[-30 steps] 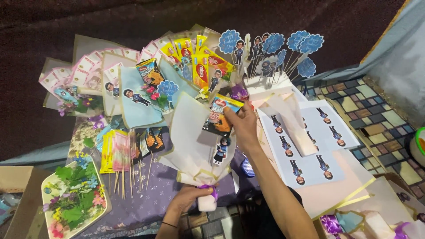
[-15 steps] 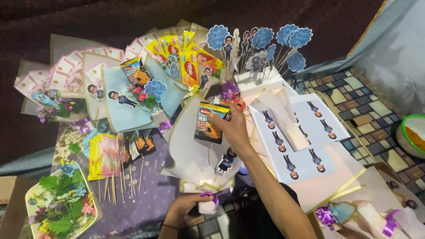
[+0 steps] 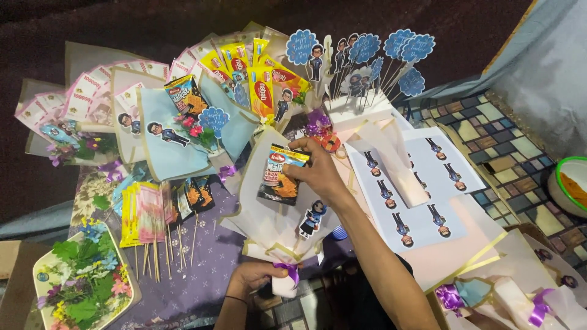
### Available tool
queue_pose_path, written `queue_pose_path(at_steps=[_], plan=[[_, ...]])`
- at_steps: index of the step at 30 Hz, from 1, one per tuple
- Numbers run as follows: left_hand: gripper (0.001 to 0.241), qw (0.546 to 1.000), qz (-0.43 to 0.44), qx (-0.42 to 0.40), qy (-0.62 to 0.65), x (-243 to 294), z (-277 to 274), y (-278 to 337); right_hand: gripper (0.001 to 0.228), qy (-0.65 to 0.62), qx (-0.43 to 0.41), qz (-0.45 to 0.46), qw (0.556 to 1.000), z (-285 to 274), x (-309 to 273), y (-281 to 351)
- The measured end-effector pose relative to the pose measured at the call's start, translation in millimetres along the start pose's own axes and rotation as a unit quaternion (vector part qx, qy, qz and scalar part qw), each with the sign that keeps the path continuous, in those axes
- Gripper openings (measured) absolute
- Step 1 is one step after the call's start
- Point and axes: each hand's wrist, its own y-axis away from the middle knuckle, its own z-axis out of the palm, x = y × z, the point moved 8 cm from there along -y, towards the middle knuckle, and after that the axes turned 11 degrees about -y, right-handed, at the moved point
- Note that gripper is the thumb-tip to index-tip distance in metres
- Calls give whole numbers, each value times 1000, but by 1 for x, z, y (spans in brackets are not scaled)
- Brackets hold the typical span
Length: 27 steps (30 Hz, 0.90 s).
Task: Assembling a decorative bouquet by attaching snack packets to a frame and tying ribbons.
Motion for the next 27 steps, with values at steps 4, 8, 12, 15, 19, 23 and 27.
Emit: queue_pose_path(at_steps=[4,8,12,15,19,23,27], plan=[[46,999,-30,-20,-11,-10,-7,-3,40,-12,-2,26,1000,-10,9,-5],[54,999,-39,15,-22,-13,-11,-3,35,-18,-12,29,999,-10,16,-5],[55,996,-32,88,4,-13,-21,-1,29,3,-13,18,1000,-4,18,-3],[57,993,-20,112,13,-14,-26,-2,29,19,-46,26,998,3,19,-2],[54,995,-47,93,10,-26,-30,-4,29,24,-58,36,997,12,15,2],[52,997,1,75,-12,-14,-22,-4,27,9,-49,-6,999,13,1,4],[59,997,42,59,39,-1,-14,-2,28,46,-73,4,996,20,1,6]])
